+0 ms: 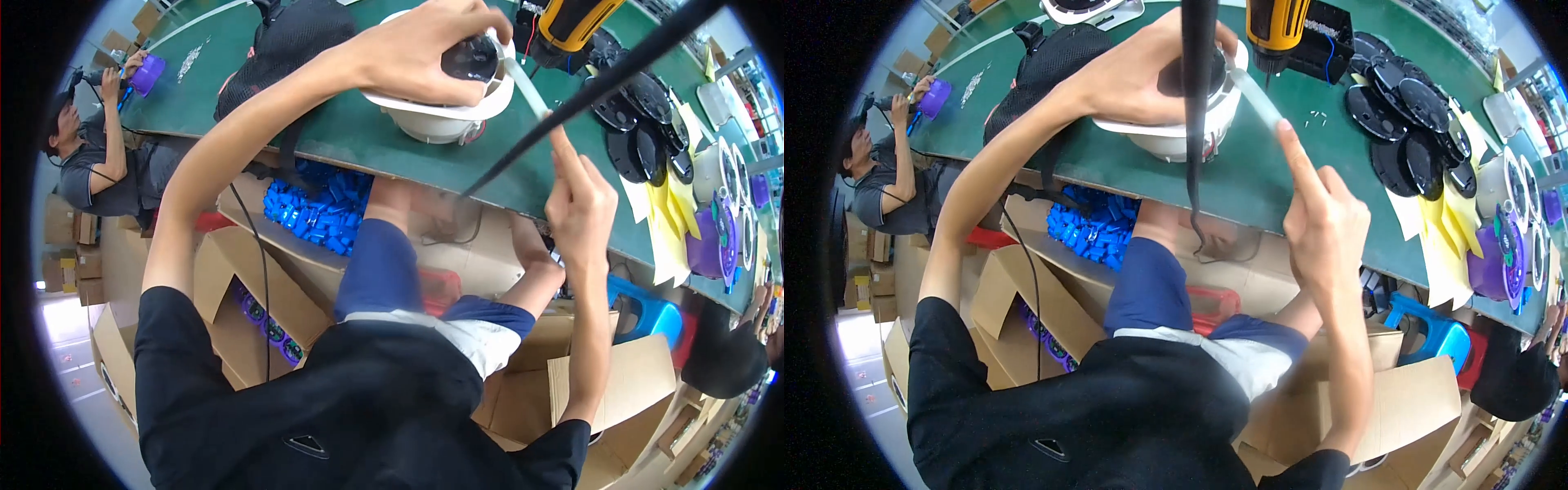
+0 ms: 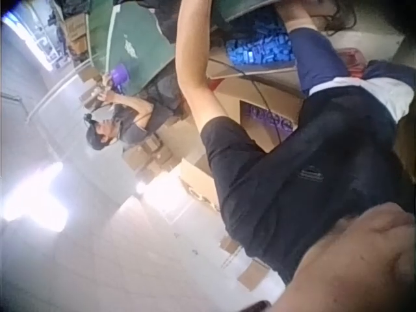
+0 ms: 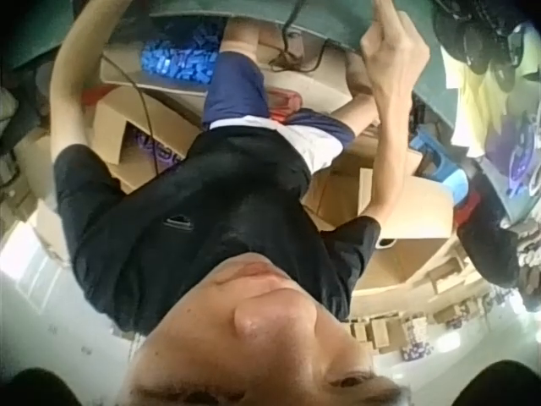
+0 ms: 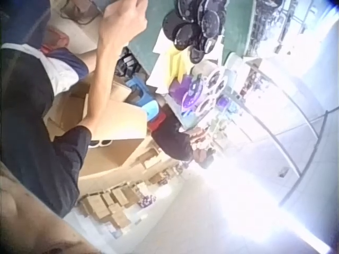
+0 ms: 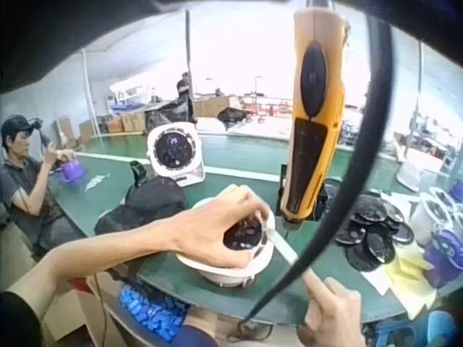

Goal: The person assembles the internal components of a circular electronic device by securing a circuit board and a fan assembly into a plastic housing with screws, using an electric screwdriver.

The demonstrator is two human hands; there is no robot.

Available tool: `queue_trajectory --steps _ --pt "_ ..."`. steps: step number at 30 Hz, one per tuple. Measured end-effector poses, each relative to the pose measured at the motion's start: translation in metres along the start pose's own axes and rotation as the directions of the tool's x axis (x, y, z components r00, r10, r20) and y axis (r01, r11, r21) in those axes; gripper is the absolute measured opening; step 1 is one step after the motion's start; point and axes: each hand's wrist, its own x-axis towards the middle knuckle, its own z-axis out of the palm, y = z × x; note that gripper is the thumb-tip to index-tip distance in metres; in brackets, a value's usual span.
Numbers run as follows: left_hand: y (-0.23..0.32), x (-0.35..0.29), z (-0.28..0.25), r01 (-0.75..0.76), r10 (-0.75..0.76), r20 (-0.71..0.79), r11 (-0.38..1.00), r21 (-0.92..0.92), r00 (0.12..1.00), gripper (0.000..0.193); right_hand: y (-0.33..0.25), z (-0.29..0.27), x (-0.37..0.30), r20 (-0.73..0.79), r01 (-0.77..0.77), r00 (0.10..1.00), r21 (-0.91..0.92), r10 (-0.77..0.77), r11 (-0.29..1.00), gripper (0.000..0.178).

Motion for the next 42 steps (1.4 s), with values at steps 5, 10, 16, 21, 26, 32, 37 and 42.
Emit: queue_trajectory --steps 5,10,16,21,26,32,37,42 --pt "-0.005 -0.006 -0.001 -0.024 0.026 -0.015 0.996 0.082 1.0 0.067 0.004 -0.037 0.012 0.117 0.089 0.991 -0.153 -0.071 0.984 0.063" --pt "-0.001 -0.004 -0.022 -0.293 0.268 0.134 0.93 0.221 0.954 0.068 -0.006 -0.06 0.023 0.213 0.139 0.972 -0.205 -0.095 0.969 0.057" --pt "0.036 -0.021 -0.027 0.101 -0.211 0.116 0.795 0.598 0.971 0.073 -0.016 -0.061 0.026 0.234 0.144 0.967 -0.189 -0.098 0.971 0.051" --pt "0.022 -0.01 -0.057 0.079 -0.161 0.378 0.972 0.223 0.912 0.083 -0.013 -0.06 0.031 0.244 0.211 0.955 -0.156 -0.169 0.965 0.052" --pt "-0.021 -0.026 -0.051 -0.175 0.178 0.251 0.984 -0.034 0.952 0.069 -0.005 -0.06 0.029 0.311 0.14 0.927 0.229 -0.209 0.963 0.04" --pt "0.009 -0.021 -0.034 0.041 -0.104 0.145 0.922 0.385 0.984 0.063 0.023 -0.087 0.037 0.523 -0.112 0.85 0.307 -0.069 0.945 0.039" --pt "-0.02 -0.017 -0.051 -0.19 0.188 0.331 0.981 -0.026 0.925 0.07 0.057 -0.077 0.036 0.314 -0.229 0.939 0.274 0.139 0.934 0.036" --pt "-0.028 -0.026 -0.042 -0.051 0.045 0.267 0.999 0.017 0.963 0.07 0.01 -0.05 0.046 0.281 -0.01 0.959 0.178 -0.041 0.984 0.041"
